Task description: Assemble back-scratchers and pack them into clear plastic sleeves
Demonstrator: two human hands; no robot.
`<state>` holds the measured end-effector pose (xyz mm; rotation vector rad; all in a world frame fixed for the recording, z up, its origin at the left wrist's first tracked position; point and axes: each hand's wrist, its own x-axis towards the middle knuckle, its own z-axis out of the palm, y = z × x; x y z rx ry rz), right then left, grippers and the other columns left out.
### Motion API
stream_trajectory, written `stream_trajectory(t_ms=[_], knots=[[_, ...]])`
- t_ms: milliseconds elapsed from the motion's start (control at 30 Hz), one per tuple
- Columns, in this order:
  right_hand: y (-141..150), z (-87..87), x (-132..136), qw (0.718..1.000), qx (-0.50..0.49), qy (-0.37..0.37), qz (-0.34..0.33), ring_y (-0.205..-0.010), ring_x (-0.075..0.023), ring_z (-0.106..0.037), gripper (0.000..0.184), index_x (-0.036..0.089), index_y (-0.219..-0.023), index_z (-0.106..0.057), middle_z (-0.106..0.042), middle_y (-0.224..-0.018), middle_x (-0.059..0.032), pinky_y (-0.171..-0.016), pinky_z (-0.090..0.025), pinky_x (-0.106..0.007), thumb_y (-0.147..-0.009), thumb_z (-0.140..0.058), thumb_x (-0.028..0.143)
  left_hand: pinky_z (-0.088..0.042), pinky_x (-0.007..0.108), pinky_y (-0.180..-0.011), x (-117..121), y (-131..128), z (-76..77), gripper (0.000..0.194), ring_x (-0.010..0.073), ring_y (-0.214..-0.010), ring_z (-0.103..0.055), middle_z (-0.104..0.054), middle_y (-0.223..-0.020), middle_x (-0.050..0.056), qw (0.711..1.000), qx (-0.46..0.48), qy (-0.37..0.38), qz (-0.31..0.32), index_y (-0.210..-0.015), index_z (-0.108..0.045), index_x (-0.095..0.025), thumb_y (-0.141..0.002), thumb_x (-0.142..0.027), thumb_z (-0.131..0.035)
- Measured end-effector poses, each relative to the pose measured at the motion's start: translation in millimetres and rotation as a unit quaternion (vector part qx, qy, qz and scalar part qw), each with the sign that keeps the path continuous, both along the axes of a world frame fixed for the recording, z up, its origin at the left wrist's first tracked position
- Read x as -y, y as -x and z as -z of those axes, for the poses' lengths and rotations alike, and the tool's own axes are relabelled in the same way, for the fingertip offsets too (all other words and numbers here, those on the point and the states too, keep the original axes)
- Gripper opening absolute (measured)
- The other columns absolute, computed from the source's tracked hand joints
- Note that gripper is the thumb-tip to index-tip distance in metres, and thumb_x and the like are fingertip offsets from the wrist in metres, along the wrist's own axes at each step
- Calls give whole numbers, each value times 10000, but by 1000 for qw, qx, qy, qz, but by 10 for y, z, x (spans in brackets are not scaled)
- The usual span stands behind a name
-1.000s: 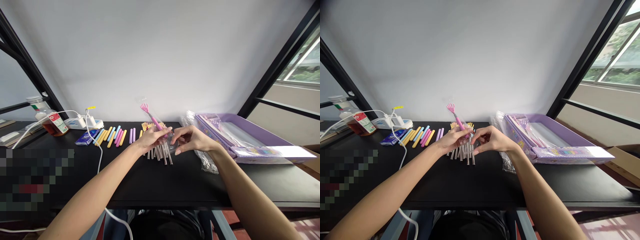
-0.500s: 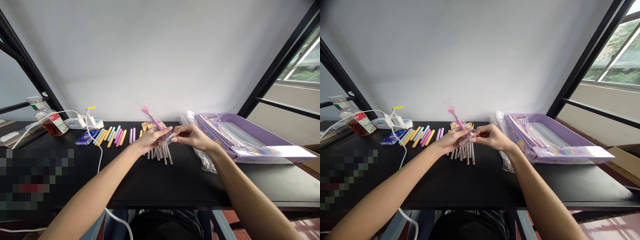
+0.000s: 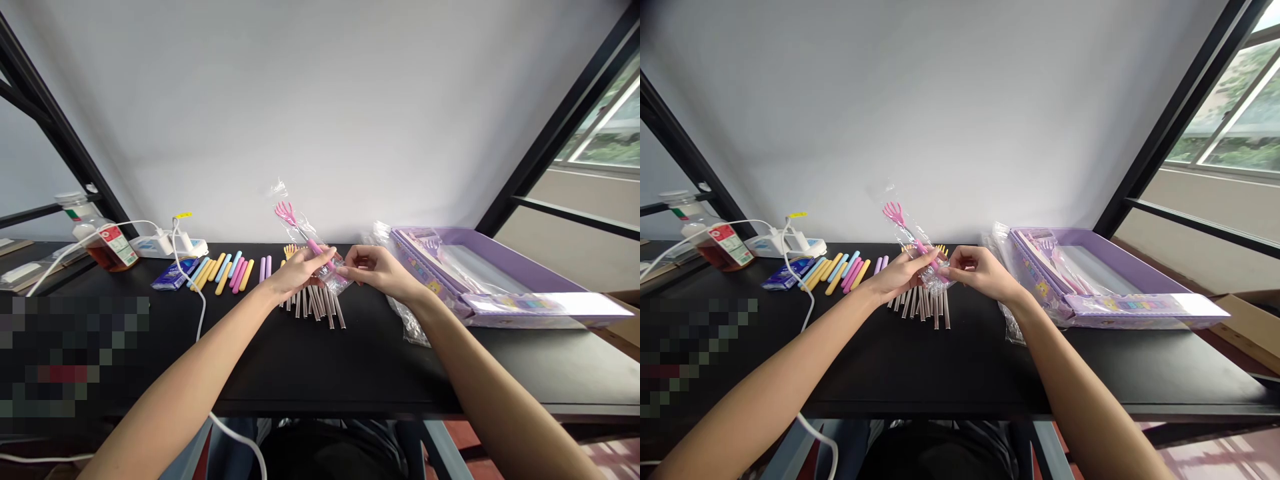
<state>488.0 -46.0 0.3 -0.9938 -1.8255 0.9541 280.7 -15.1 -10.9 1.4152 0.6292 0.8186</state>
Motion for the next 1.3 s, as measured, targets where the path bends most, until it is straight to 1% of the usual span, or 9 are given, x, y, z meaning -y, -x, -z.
stream_trajectory(t_ms=[300, 433, 600, 767, 867, 967, 1100, 1200, 1300], knots=[[-42, 25, -14, 997, -44, 38, -47, -598, -98, -512, 444, 214, -747, -456, -519, -663, 52, -578, -461, -274, -741, -858, 401, -468, 252, -566, 15, -35, -4, 497, 146, -721, -574, -590, -833, 25, 996, -57, -64, -33, -1049, -705, -186, -782, -599, -774], [-146, -45, 10, 993, 37, 53, -101, -588, -89, -497, 330, 203, -785, -483, -515, -657, 56, -549, -422, -247, -816, -788, 321, -465, 231, -548, -60, 32, -74, 534, 130, -671, -586, -605, -793, 27, 992, -15, -56, -111, -1125, -687, -176, -861, -640, -671], [-298, -72, 13, 963, 148, 131, -184, -578, -99, -585, 286, 206, -806, -468, -571, -641, 57, -549, -465, -232, -819, -751, 241, -451, 189, -509, -172, 182, -128, 411, 103, -643, -598, -636, -809, 30, 977, -32, -21, -211, -1130, -682, -171, -866, -480, -739], [-362, -43, 43, 913, 227, 268, -208, -551, -138, -646, 417, 228, -770, -410, -636, -610, 45, -534, -525, -263, -718, -820, 287, -472, 201, -536, -246, 215, 13, 379, 113, -691, -608, -700, -918, 68, 978, -127, -76, -145, -1043, -722, -157, -772, -399, -830], [-364, -43, 61, 898, 262, 283, -212, -577, -149, -661, 495, 233, -724, -381, -650, -598, 38, -526, -507, -249, -657, -864, 316, -505, 235, -612, -267, 153, 139, 354, 132, -729, -625, -711, -911, 67, 975, -142, -129, -109, -973, -731, -134, -753, -394, -826], [-353, -52, 41, 922, 251, 233, -183, -602, -159, -664, 437, 229, -749, -431, -664, -633, 25, -541, -506, -264, -690, -845, 356, -536, 284, -751, -266, 91, 215, 386, 163, -802, -668, -734, -943, 76, 969, -147, -177, -90, -958, -731, -117, -731, -410, -838], [-356, -16, -54, 977, 211, 7, 31, -714, -190, -688, 172, 215, -836, -568, -704, -745, -24, -665, -525, -318, -812, -700, 322, -536, 321, -839, -227, 49, 228, 458, 214, -901, -695, -754, -1004, 78, 945, -208, -238, -81, -1033, -738, -138, -711, -440, -859], [-407, 69, -137, 939, 288, -112, 151, -855, -232, -698, 72, 210, -864, -655, -747, -891, -60, -777, -518, -352, -792, -647, 214, -535, 330, -869, -193, 30, 235, 404, 231, -967, -700, -756, -1077, 68, 924, -242, -286, -73, -1046, -741, -172, -752, -435, -828], [-488, 168, -198, 897, 389, -130, 163, -995, -280, -685, 234, 217, -965, -710, -755, -1002, -77, -827, -513, -361, -747, -657, 153, -532, 349, -901, -165, 8, 255, 375, 249, -1026, -689, -763, -1055, 68, 910, -263, -315, -50, -1066, -748, -184, -783, -425, -801]])
